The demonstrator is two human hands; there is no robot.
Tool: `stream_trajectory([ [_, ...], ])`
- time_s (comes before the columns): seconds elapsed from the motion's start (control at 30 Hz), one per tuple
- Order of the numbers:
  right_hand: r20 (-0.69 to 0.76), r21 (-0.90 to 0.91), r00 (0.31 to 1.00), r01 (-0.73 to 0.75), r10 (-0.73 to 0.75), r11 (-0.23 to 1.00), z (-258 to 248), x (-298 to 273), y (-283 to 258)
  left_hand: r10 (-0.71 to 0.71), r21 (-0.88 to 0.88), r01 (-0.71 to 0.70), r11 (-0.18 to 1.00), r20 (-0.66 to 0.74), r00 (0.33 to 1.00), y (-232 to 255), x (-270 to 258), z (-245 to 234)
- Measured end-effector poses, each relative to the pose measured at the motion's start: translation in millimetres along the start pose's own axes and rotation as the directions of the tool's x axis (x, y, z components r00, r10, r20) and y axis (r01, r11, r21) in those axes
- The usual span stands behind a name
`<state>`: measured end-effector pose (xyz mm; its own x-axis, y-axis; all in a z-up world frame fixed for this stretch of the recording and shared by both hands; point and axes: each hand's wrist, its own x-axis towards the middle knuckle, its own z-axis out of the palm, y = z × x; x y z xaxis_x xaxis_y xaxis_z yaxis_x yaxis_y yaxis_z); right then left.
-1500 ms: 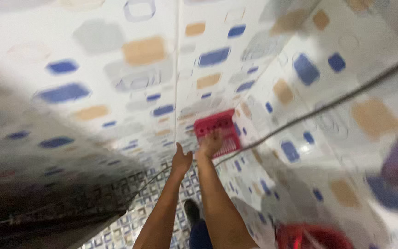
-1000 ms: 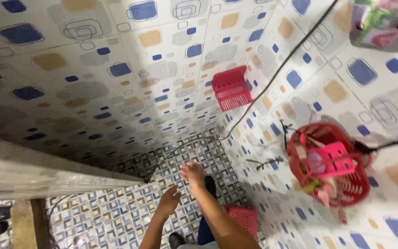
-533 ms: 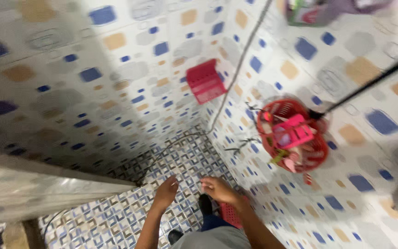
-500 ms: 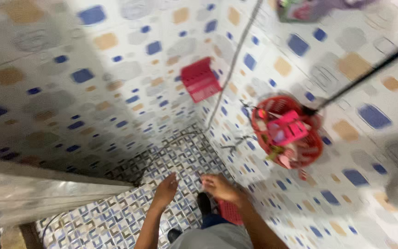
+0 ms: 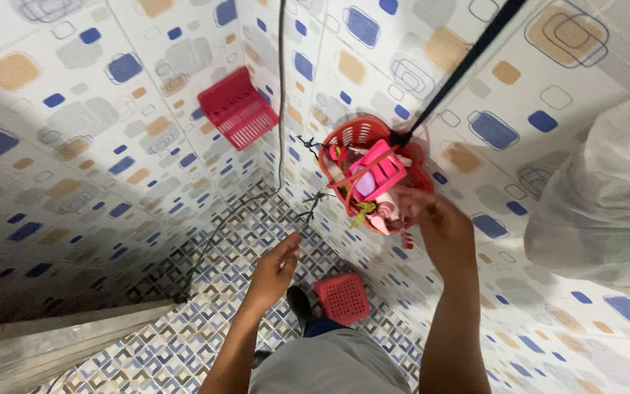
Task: The person is sorting and organizing various bathroom items, including bar soap and toothbrushes, by moving them between a red plastic basket and wall-mounted shelves, and using scissors to trim a small pink object.
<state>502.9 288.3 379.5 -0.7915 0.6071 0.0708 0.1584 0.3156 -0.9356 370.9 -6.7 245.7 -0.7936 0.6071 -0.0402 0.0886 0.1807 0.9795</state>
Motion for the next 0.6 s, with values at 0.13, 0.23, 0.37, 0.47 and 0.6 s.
stream_trajectory([
  [0.13, -0.243, -0.222, 0.955, 0.114, -0.168, 0.968, 9, 34, 5, -0.029, -0.063, 0.032, 0.998, 0.041, 0.999, 11, 2, 8],
  [0.23, -0.241, -0.362, 0.946, 0.118, -0.215, 0.925, 27, 60, 2, -0.053, -0.039, 0.055, 0.998, 0.056, 0.997, 6, -4, 11],
  [0.37, -0.279, -0.441, 0.939, 0.063, -0.203, 0.895, 42, 70, -5, -0.013, -0.042, 0.014, 0.999, 0.016, 1.000, -3, -7, 7],
  [0.47, -0.287, -0.490, 0.928, 0.069, -0.236, 0.869, 41, 74, -1, -0.080, -0.006, 0.080, 0.997, 0.013, 0.997, -4, -12, 4],
  [0.6, -0.330, -0.501, 0.924, 0.004, -0.195, 0.865, 34, 76, 1, -0.120, -0.029, 0.121, 0.992, 0.044, 0.992, 0, -15, -1],
])
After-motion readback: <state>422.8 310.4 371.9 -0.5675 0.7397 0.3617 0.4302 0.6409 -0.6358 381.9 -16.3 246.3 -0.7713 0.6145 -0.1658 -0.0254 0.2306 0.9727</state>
